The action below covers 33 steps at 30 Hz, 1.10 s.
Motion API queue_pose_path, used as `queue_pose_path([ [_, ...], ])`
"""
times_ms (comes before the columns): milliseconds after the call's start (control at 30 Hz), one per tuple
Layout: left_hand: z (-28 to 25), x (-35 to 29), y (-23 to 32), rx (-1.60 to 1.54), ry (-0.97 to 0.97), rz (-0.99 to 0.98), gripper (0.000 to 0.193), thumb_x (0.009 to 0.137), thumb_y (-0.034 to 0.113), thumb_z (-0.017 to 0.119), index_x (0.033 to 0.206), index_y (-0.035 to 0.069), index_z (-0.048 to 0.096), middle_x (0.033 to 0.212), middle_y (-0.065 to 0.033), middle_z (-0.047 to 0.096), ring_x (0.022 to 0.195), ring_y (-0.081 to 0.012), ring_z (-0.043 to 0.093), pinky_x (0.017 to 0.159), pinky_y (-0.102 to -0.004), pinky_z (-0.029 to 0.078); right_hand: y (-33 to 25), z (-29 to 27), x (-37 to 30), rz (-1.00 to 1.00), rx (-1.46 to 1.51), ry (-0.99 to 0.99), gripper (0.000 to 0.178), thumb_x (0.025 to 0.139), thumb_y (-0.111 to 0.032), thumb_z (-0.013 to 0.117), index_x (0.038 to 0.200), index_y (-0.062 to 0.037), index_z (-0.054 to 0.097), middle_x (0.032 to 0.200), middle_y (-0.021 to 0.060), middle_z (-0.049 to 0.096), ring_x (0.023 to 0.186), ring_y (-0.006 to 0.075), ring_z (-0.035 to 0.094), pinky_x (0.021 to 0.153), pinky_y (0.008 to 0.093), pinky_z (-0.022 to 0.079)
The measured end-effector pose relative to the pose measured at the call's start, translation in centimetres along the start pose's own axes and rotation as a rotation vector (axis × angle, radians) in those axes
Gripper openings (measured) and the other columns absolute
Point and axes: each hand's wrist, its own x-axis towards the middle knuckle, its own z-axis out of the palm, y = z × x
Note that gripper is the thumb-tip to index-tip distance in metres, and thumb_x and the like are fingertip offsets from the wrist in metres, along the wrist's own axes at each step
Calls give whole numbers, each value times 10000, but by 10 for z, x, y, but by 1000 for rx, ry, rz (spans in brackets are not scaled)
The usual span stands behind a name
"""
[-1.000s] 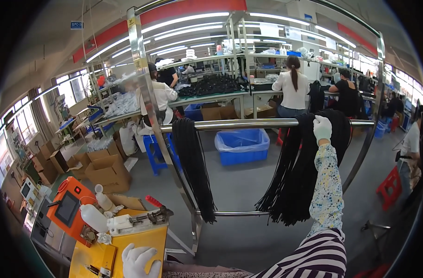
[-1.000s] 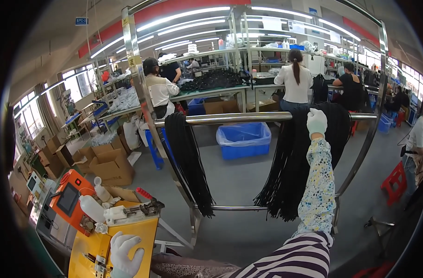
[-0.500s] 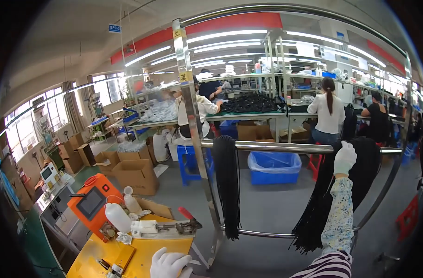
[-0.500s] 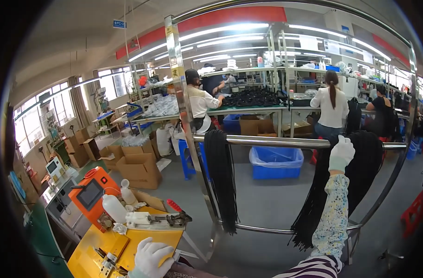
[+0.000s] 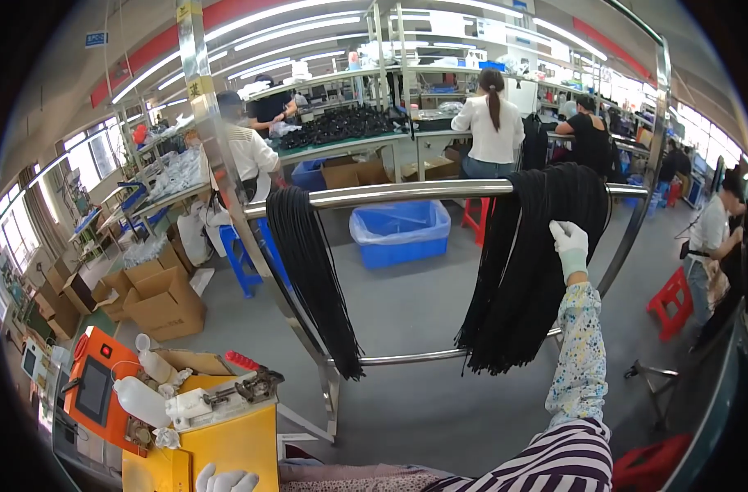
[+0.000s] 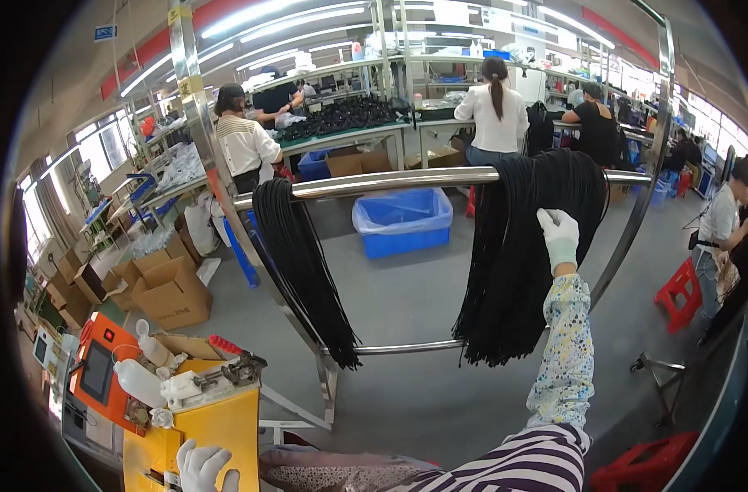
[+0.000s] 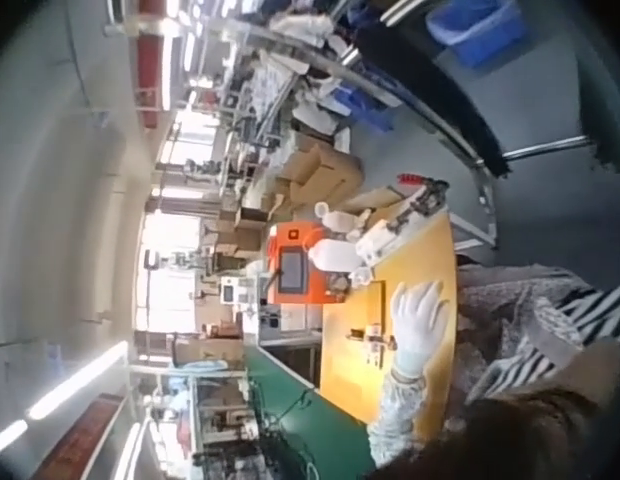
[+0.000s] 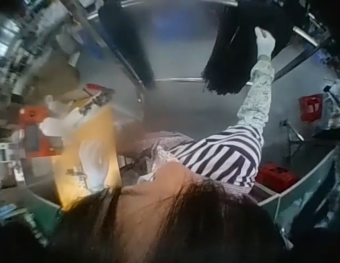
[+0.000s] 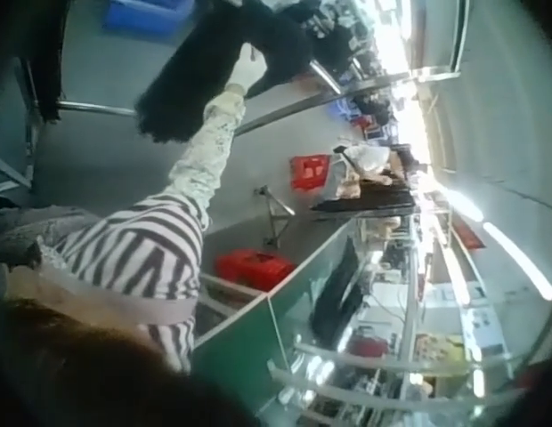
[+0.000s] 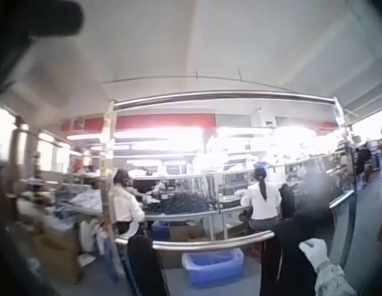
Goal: The worker is using a workstation machine to crimp connectors onto the ends of black electrical cables, then hanging the finished cables on a metal rack.
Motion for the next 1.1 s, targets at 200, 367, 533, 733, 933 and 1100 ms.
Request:
queue_pose_path([
  [200,-3,-3,6,-12,-53,-34,356,751,66,638,1104,29,619,1135,-176,597,1090,-397,530,975,-512,395,12,23,6,-279,-175,98,368,827,-324,695,944,24,693,749,91,690,659,141,628,633,289,487],
  [367,3,-14,2,19,-28,-55,370,760,70,639,1127,34,619,1146,-175,603,1090,-393,538,964,-506,400,26,24,1,-59,73,-7,344,839,-320,670,863,23,677,740,116,694,658,240,660,625,352,496],
  [533,6,-18,0,21,-40,-106,384,762,80,653,1143,40,621,1151,-172,605,1094,-394,539,967,-510,398,83,41,-34,-139,-27,100,282,866,-242,624,746,13,633,680,113,650,579,203,616,574,354,493],
  [733,20,-28,-15,35,59,-72,401,760,111,686,1152,48,622,1155,-173,603,1108,-397,531,973,-516,393,53,107,-133,-194,-267,-699,298,836,-295,652,786,-3,687,683,104,668,669,213,659,639,347,511],
  [933,6,-24,1,86,71,-75,385,761,173,719,1123,72,636,1122,-182,608,1080,-409,540,957,-528,405,-138,222,-172,-443,298,-870,573,829,-391,688,1226,5,572,1189,174,628,1112,255,611,977,353,455],
  [1100,-6,-55,5,154,8,-244,368,755,174,731,1100,79,643,1080,-184,619,1048,-409,550,947,-527,417,-243,342,-174,-419,332,-971,686,816,-373,711,1311,43,480,1193,188,621,1162,288,574,1019,359,416],
])
